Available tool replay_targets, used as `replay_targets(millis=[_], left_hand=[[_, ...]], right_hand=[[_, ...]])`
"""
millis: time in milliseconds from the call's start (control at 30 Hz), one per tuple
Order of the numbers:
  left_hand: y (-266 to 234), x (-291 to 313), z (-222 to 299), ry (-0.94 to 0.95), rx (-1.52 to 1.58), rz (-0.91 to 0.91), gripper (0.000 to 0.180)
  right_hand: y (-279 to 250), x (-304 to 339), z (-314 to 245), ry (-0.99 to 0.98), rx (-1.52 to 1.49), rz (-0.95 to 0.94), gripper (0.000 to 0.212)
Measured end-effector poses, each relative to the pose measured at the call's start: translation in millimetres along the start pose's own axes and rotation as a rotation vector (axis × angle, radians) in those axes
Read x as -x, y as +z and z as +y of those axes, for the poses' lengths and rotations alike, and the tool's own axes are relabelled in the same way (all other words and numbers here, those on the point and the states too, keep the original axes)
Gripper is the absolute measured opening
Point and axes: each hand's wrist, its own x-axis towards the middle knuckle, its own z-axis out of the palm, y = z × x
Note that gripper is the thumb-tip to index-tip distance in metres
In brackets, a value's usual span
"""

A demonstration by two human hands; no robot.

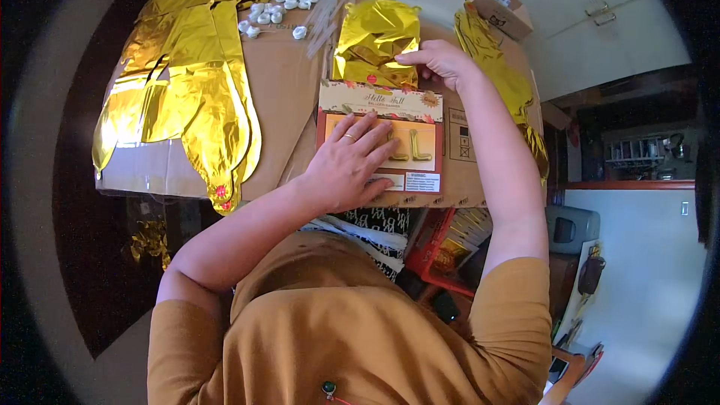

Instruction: Folding and organizing gold foil balloons on a table.

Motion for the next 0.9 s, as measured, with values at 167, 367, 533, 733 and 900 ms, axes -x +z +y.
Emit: replay_targets(millis=[167,367,533,733,900], left_hand=[[2,-1,1,0.007,0.006,0.001,0.063],[1,1,0,-0.004,0.001,0.01,0.063],[1,-1,2,-0.013,0.077,0.028,0.061],[5,4,-1,0.096,0.016,0.193,0.048],[-14,19,2,0.014,-0.101,0.346,0.034]], right_hand=[[-8,-16,32,-0.23,-0.062,0.009,0.028],[21,41,22,-0.454,-0.079,0.027,0.026],[38,98,31,-0.698,0.833,0.19,0.034],[45,81,77,-1.125,0.927,0.225,0.022],[44,81,80,-1.127,0.915,0.225,0.023]])
